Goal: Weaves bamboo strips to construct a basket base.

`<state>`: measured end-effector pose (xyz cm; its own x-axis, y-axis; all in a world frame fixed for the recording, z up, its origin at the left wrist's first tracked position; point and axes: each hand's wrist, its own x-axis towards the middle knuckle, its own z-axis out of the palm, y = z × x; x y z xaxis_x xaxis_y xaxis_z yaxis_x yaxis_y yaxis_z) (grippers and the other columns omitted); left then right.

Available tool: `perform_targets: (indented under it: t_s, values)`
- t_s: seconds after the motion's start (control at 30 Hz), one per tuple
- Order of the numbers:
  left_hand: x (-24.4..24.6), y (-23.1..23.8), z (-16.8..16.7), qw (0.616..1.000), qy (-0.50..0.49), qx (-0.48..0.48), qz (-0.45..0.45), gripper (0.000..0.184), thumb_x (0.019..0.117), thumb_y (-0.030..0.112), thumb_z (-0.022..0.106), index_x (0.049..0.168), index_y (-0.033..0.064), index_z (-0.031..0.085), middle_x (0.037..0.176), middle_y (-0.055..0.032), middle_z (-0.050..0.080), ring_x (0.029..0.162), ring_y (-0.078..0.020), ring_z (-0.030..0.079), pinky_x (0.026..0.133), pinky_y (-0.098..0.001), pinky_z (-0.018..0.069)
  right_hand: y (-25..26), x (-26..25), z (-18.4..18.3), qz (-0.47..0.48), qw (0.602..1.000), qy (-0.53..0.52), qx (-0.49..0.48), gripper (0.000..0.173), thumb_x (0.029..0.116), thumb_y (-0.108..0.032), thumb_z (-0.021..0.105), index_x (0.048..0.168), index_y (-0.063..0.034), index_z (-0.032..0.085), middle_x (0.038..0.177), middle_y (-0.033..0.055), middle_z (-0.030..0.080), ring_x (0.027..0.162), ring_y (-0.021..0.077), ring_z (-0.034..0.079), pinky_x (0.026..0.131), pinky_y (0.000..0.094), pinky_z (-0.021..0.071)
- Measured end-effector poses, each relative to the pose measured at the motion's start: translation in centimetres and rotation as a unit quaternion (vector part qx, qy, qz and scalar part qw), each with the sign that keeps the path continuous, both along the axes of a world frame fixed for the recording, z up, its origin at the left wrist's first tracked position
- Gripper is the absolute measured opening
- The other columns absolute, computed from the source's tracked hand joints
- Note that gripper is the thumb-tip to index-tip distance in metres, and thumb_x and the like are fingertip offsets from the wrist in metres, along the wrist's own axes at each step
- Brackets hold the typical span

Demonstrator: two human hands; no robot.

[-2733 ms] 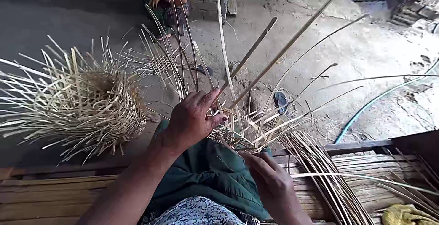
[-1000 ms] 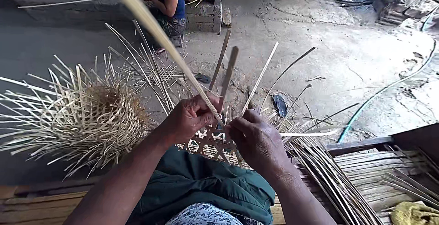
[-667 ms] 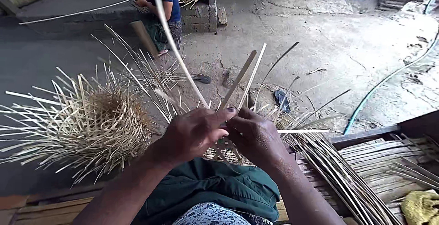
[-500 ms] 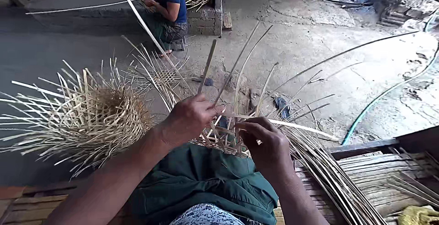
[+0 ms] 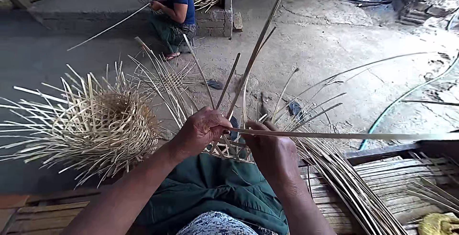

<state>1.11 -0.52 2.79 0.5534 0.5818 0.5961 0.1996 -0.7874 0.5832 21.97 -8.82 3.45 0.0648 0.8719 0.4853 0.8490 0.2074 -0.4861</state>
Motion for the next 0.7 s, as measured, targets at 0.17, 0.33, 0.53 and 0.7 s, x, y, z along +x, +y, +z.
perform_targets:
  t_s: [0.17, 0.33, 0.53, 0.7]
  values:
    - [0.0, 0.9, -1.0, 0.99, -0.071, -0.112, -0.054, 0.009, 0.0948, 0.016, 0.072, 0.101, 0.0096, 0.074, 0.098, 0.0041, 0.069, 0.096, -0.0045, 0.064, 0.088, -0.0246, 0.056, 2.5, 2.7, -1.3, 0.172, 0.899, 0.38, -0.137, 0.014, 0.0946, -0.023, 0.068, 0.09, -0.0102, 0.066, 0.068, -0.005, 0.065, 0.059, 0.0035, 0.062, 0.056, 0.0214, 0.0544]
    - [1.1, 0.8, -0.7, 0.986, 0.091, 0.064, 0.122, 0.015, 0.0971, 0.016, 0.065, 0.105, 0.01, 0.077, 0.091, -0.0033, 0.07, 0.089, -0.0187, 0.063, 0.081, -0.0369, 0.0533, 1.1, 2.7, -3.5, 0.247, 0.926, 0.286, 0.014, 0.032, 0.1048, -0.028, 0.058, 0.109, 0.0, 0.072, 0.095, 0.0037, 0.076, 0.084, 0.0093, 0.073, 0.077, 0.029, 0.0633]
    - [1.9, -1.3, 1.2, 0.983, 0.128, 0.04, 0.128, 0.028, 0.0916, 0.019, 0.064, 0.116, 0.0163, 0.078, 0.089, -0.0001, 0.068, 0.078, -0.0136, 0.062, 0.066, -0.032, 0.0537, -0.8, 1.8, -0.7, 0.035, 0.993, -0.106, 0.033, 0.028, 0.1015, -0.024, 0.057, 0.114, -0.0085, 0.076, 0.087, 0.0131, 0.07, 0.068, 0.0291, 0.07, 0.053, 0.0449, 0.0558]
    - [0.7, -0.7, 2.6, 0.956, -0.018, -0.289, -0.047, 0.028, 0.0925, 0.005, 0.072, 0.12, 0.0104, 0.073, 0.085, 0.0039, 0.072, 0.071, -0.0019, 0.063, 0.068, -0.0186, 0.0543, 1.1, 4.7, 0.8, 0.15, 0.966, 0.037, -0.21, 0.036, 0.1058, -0.044, 0.05, 0.095, -0.0156, 0.069, 0.064, -0.0052, 0.059, 0.056, 0.0071, 0.058, 0.056, 0.0322, 0.0501]
